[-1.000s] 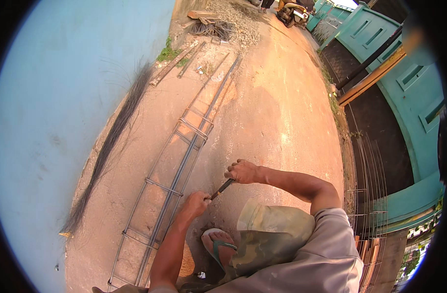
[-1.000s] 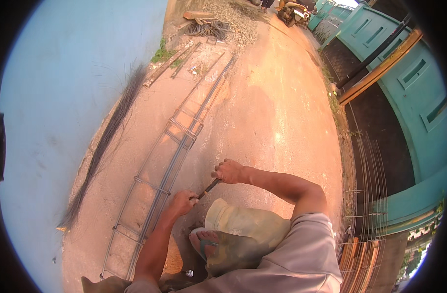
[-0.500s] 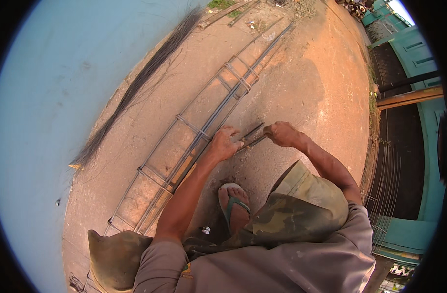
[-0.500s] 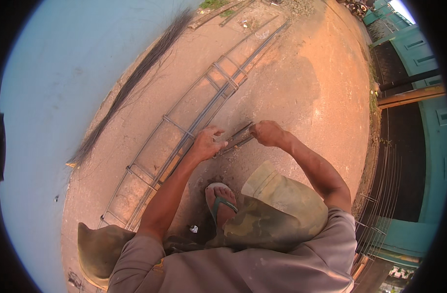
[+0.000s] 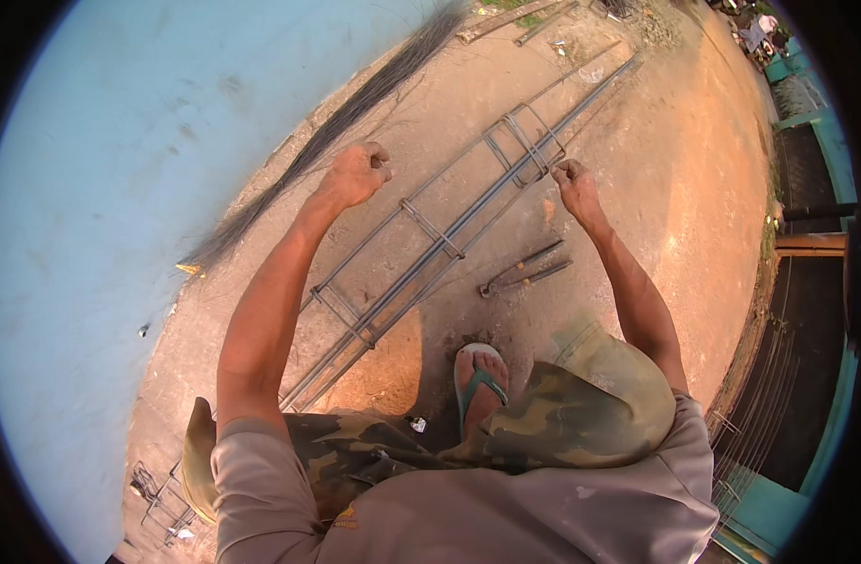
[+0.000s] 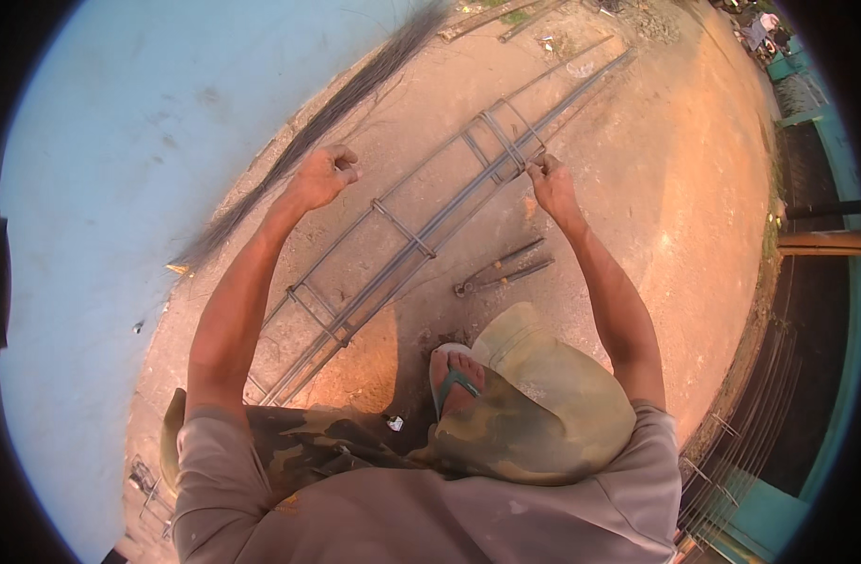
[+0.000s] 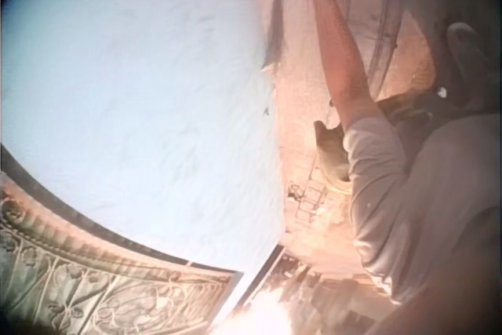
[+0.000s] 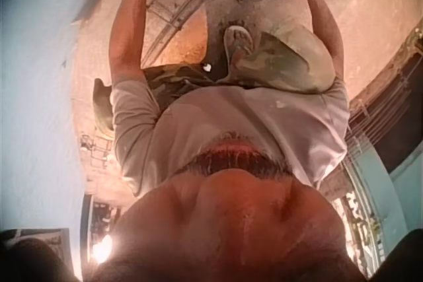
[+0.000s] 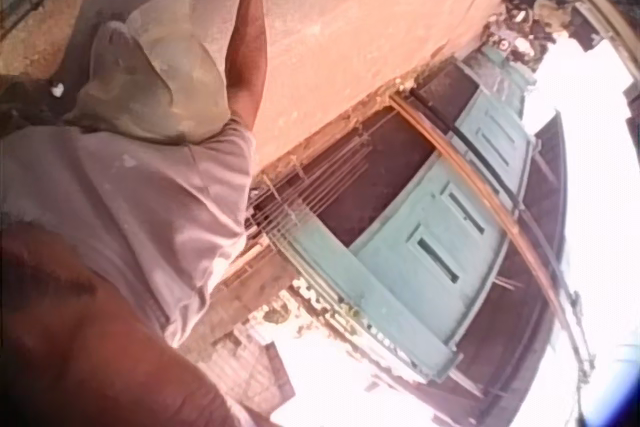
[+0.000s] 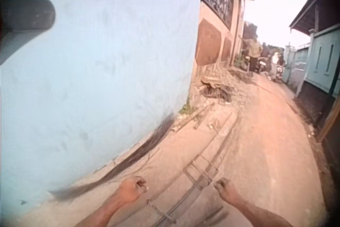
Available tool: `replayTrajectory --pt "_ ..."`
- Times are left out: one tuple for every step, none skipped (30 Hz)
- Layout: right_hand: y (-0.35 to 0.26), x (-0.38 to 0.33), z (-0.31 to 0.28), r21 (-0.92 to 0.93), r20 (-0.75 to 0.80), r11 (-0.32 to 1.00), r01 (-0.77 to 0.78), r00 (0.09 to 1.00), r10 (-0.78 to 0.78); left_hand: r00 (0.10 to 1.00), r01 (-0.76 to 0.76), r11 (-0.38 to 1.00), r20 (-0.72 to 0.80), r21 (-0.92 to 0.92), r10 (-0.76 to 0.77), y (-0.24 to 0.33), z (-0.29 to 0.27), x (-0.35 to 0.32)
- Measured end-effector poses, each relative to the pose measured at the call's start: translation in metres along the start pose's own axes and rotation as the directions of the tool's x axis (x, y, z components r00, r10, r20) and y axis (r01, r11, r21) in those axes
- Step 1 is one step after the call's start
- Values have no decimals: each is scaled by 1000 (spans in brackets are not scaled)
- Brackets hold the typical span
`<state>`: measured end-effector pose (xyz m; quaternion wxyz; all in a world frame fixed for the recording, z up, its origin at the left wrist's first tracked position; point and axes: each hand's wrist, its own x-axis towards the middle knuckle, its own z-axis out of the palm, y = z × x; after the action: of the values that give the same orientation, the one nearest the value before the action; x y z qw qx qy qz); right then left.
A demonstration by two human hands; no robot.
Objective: The person assembles a rebar cage by hand, using pliers to twist wire ties around intersecting steel bars. They repeatedly pick up wire, wrap it around the bars, and twist it tight to secure the structure. The work is performed on a concrete surface outdoors.
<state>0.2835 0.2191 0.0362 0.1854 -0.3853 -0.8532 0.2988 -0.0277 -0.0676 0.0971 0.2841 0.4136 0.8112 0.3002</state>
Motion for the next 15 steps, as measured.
replayTrajectory --pt "-17 32 2 -91 -26 995 50 998 -53 991 -16 990 131 137 -2 -24 -19 2" --pt "-6 51 5 -196 -1 978 70 997 -72 972 -55 965 235 256 -7 -31 -31 -1" --pt "15 67 10 -303 22 949 92 996 -90 944 -110 924 330 366 -19 -34 -40 -9" --pt "28 80 11 -406 52 907 113 994 -100 918 -72 925 387 374 -86 -38 -48 -19" --pt "26 90 11 -369 131 925 91 990 -45 883 -18 921 438 388 -168 -42 -55 -34" --pt "21 92 12 -333 215 941 57 976 17 864 6 918 459 397 -205 -41 -59 -47" --pt "13 98 10 -301 292 953 18 954 74 846 24 913 479 407 -236 -42 -61 -54" --pt "-8 94 7 -211 362 968 -138 909 209 824 48 915 502 399 -263 -55 -61 -69" --pt "-6 91 9 -174 325 980 -100 933 153 809 55 920 523 387 -269 -67 -60 -77" --pt "-3 91 10 -142 281 988 -56 955 95 866 17 918 453 397 -212 -83 -54 -84" --pt "0 91 10 -112 239 994 -14 970 41 910 -17 913 385 409 -155 -103 -43 -92" --pt "-12 94 5 -107 377 989 -98 917 132 941 -31 906 317 422 -115 -120 -32 -98" --pt "-9 97 0 -114 379 989 -98 915 134 951 -65 907 301 417 -69 -125 -23 -89" --pt "-6 98 -1 -116 389 988 -99 911 137 958 -93 905 286 414 -33 -127 -17 -83" --pt "-2 100 -3 -119 399 988 -100 906 140 963 -121 903 271 412 5 -128 -10 -77"
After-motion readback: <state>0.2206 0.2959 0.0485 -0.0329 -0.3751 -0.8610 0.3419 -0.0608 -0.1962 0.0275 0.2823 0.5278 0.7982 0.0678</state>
